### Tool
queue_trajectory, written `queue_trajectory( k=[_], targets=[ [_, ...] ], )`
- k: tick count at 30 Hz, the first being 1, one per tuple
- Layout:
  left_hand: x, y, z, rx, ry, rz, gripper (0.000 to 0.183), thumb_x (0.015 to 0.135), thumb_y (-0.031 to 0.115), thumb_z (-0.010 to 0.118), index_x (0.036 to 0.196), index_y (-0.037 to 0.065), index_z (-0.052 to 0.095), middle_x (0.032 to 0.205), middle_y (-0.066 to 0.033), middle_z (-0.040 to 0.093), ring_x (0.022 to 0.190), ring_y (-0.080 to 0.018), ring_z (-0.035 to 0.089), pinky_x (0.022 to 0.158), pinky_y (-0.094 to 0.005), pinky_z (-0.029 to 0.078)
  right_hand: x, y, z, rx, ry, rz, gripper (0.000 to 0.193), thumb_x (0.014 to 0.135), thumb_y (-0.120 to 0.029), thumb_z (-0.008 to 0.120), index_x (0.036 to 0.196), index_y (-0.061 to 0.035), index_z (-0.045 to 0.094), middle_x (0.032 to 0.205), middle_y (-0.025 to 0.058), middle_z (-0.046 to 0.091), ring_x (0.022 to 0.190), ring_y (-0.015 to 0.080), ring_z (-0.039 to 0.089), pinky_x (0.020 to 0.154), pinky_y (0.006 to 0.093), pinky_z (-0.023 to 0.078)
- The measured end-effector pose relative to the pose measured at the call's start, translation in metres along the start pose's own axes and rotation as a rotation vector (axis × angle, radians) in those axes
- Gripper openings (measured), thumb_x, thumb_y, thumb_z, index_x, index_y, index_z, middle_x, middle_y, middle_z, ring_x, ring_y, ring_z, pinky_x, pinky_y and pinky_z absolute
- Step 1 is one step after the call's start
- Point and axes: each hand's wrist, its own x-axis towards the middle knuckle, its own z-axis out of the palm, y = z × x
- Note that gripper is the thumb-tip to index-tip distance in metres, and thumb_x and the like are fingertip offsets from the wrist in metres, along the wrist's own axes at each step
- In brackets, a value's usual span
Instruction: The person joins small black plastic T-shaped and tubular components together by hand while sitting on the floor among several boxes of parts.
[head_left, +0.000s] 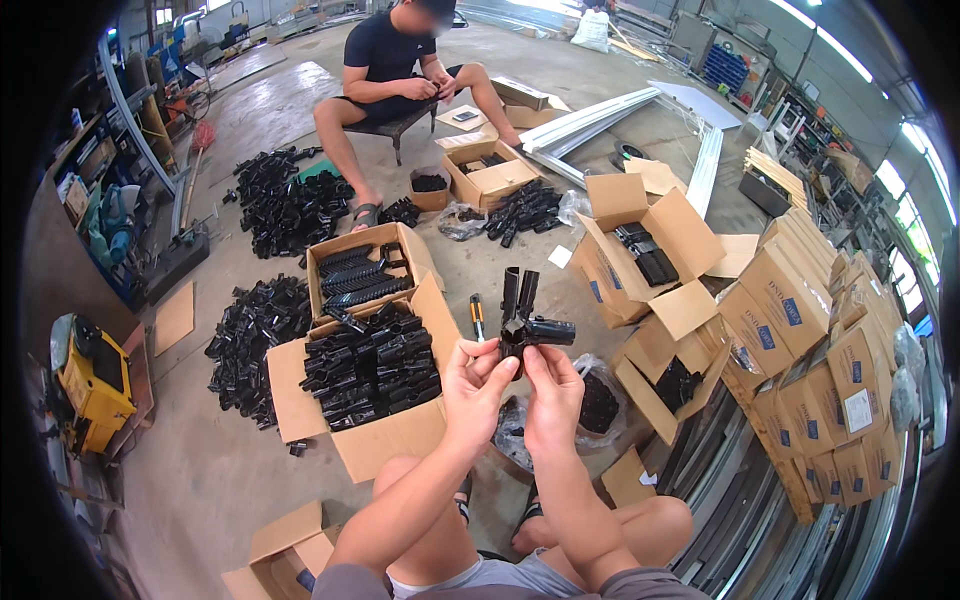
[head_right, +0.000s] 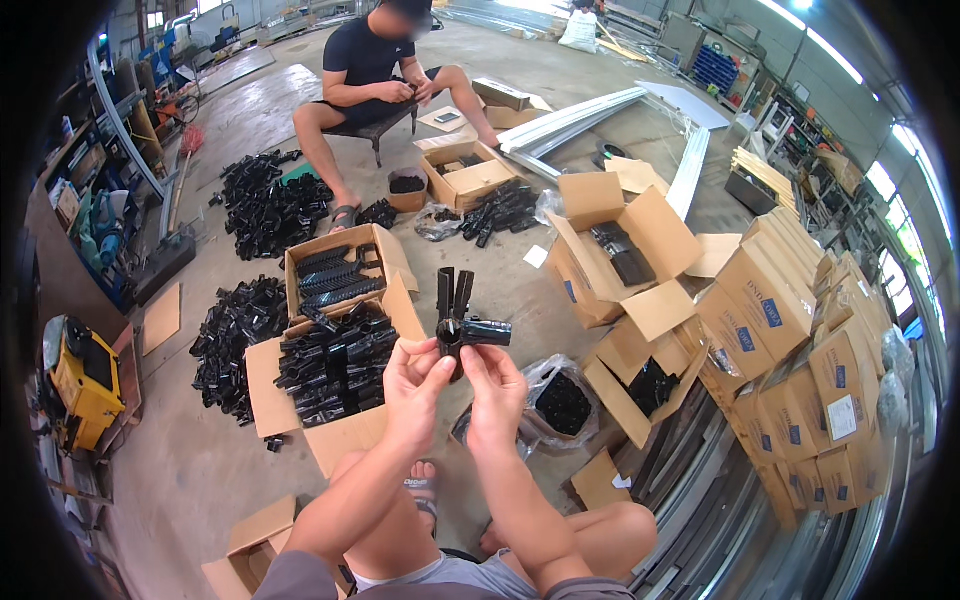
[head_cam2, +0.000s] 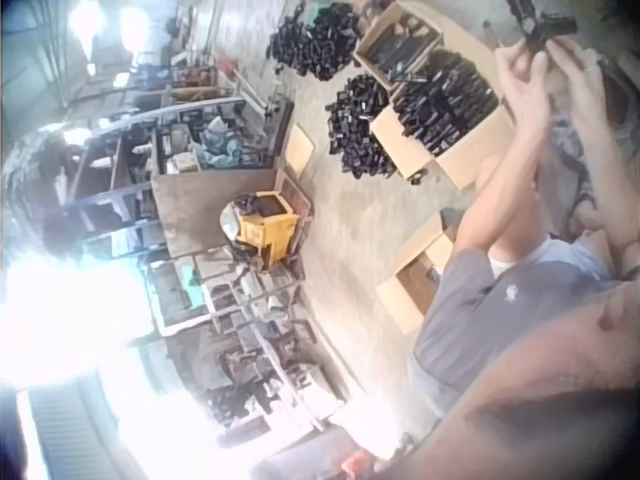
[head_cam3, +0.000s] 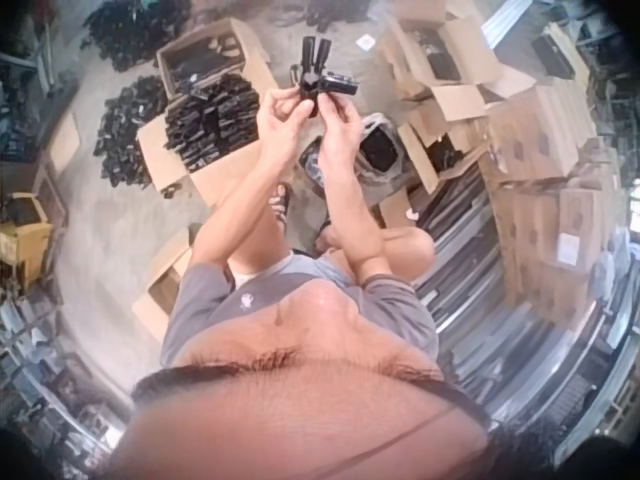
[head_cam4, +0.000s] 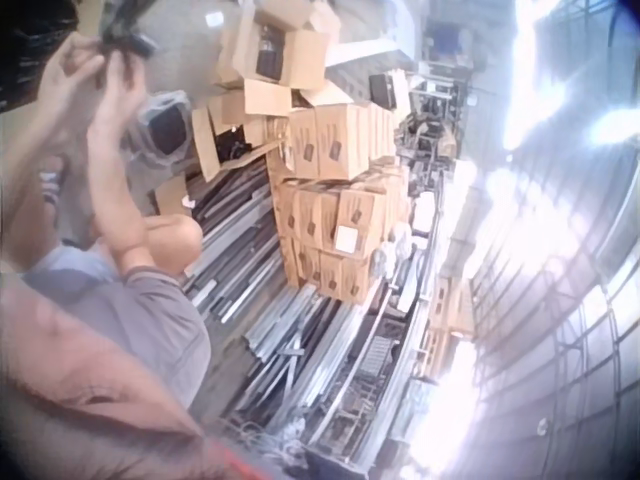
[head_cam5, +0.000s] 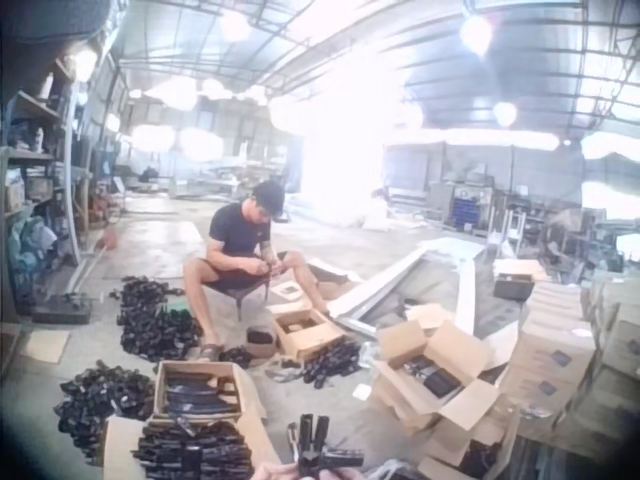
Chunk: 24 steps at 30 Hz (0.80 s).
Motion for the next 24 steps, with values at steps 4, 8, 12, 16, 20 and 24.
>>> queue_trajectory(
  k=[4,8,12,16,20,24],
  targets=[
    [0.000,-0.003,0.001,-0.014,-0.022,-0.012,0.027,0.089,-0.008,0.062,0.110,0.001,0.047,0.109,-0.0154,0.066,0.099,-0.0157,0.064,0.086,-0.0265,0.054,-0.003,-0.002,-0.001,0.071,-0.004,-0.009,0.016,0.089,-0.002,0.067,0.105,0.0010,0.066,0.102,0.0061,0.068,0.094,0.0110,0.061,0.086,0.0253,0.047],
    [-0.001,-0.003,-0.001,-0.012,-0.021,-0.026,0.027,0.090,-0.008,0.062,0.109,0.002,0.047,0.110,-0.0156,0.065,0.100,-0.0156,0.064,0.087,-0.0262,0.053,-0.003,-0.001,-0.001,0.047,-0.001,-0.007,0.016,0.091,-0.003,0.065,0.106,0.0005,0.065,0.102,0.0060,0.068,0.093,0.0113,0.061,0.084,0.0263,0.046],
    [-0.003,-0.002,0.000,0.000,-0.017,-0.025,0.027,0.090,-0.006,0.063,0.109,0.003,0.047,0.109,-0.0148,0.066,0.099,-0.0155,0.064,0.086,-0.0271,0.053,-0.006,-0.004,0.001,0.018,0.005,-0.005,0.013,0.092,-0.005,0.065,0.104,0.0000,0.066,0.100,0.0058,0.068,0.090,0.0110,0.061,0.081,0.0270,0.046],
    [-0.003,-0.005,0.002,0.005,-0.030,-0.024,0.027,0.089,-0.004,0.065,0.109,0.003,0.048,0.107,-0.0141,0.067,0.098,-0.0153,0.065,0.085,-0.0282,0.053,-0.005,-0.003,-0.004,0.027,0.020,-0.035,0.012,0.091,-0.006,0.066,0.102,-0.0001,0.066,0.099,0.0054,0.068,0.089,0.0105,0.061,0.080,0.0265,0.047],
    [-0.001,-0.004,0.005,0.010,-0.036,-0.012,0.027,0.089,-0.005,0.065,0.108,0.003,0.048,0.107,-0.0144,0.067,0.098,-0.0152,0.065,0.085,-0.0281,0.053,-0.002,-0.002,-0.007,-0.014,0.046,-0.058,0.013,0.092,-0.008,0.066,0.102,-0.0002,0.066,0.100,0.0054,0.068,0.090,0.0103,0.061,0.080,0.0261,0.047],
    [-0.001,0.003,-0.002,0.047,-0.021,-0.022,0.027,0.089,-0.005,0.065,0.108,0.002,0.046,0.110,-0.0157,0.065,0.100,-0.0152,0.063,0.086,-0.0262,0.052,-0.006,0.009,-0.012,-0.109,0.105,-0.014,0.013,0.095,-0.015,0.065,0.101,-0.0033,0.067,0.099,0.0038,0.068,0.093,0.0108,0.061,0.082,0.0272,0.045]
  ],
)
